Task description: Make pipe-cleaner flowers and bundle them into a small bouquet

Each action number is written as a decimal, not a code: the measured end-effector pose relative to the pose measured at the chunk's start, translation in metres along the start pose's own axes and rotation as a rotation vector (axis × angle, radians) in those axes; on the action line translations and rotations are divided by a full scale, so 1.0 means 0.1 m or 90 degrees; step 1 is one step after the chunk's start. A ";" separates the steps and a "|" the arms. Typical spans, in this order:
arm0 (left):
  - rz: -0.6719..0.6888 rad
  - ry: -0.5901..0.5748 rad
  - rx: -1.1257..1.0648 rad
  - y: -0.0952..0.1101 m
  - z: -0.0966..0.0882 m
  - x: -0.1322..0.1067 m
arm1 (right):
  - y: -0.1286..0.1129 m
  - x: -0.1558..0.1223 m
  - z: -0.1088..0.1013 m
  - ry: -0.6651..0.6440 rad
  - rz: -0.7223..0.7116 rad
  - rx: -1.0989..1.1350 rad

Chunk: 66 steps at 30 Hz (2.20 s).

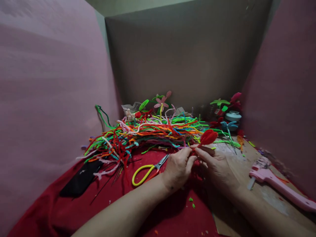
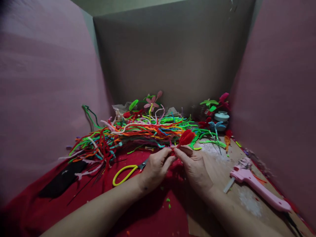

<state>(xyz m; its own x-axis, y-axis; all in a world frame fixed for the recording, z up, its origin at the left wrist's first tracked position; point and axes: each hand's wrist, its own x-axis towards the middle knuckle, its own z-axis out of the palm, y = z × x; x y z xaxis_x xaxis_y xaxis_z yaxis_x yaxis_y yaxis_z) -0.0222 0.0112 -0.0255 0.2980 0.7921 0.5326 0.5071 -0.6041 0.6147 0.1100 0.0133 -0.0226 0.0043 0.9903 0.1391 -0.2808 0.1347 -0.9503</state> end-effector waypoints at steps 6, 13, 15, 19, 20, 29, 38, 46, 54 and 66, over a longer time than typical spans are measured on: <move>0.009 0.001 0.005 -0.02 0.01 -0.01 | 0.03 -0.03 -0.02 -0.031 0.002 -0.012; -0.024 -0.013 -0.076 0.01 -0.01 0.01 | 0.08 -0.02 -0.08 -0.050 -0.013 -0.074; -0.037 -0.010 -0.112 0.04 -0.02 0.01 | 0.06 -0.02 -0.08 -0.069 -0.019 -0.066; -0.065 0.004 -0.169 0.10 -0.04 0.02 | 0.02 -0.02 -0.09 -0.093 -0.034 -0.064; -0.071 0.007 -0.180 0.10 -0.04 0.02 | 0.00 -0.02 -0.09 -0.096 -0.037 -0.079; -0.201 0.006 -0.338 0.07 0.00 0.05 | -0.08 0.01 -0.15 -0.139 -0.075 -0.179; -0.372 -0.072 -0.621 0.11 0.00 0.08 | 0.08 0.10 -0.20 -0.156 0.022 -0.034; -0.390 -0.231 -0.846 0.00 -0.03 0.11 | 0.07 0.10 -0.21 -0.159 0.041 0.007; -0.214 -0.090 -0.338 0.05 -0.01 0.06 | 0.09 0.06 -0.17 -0.113 0.046 0.016; 0.038 -0.047 0.121 -0.02 -0.02 -0.02 | -0.07 -0.03 -0.05 -0.059 0.005 -0.108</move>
<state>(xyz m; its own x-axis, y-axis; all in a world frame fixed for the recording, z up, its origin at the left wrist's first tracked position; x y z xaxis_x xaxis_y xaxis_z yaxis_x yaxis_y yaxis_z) -0.0250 0.0111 -0.0268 0.3870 0.7640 0.5163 0.6280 -0.6284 0.4591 0.1169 0.0097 -0.0174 -0.0879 0.9849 0.1492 -0.1138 0.1389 -0.9837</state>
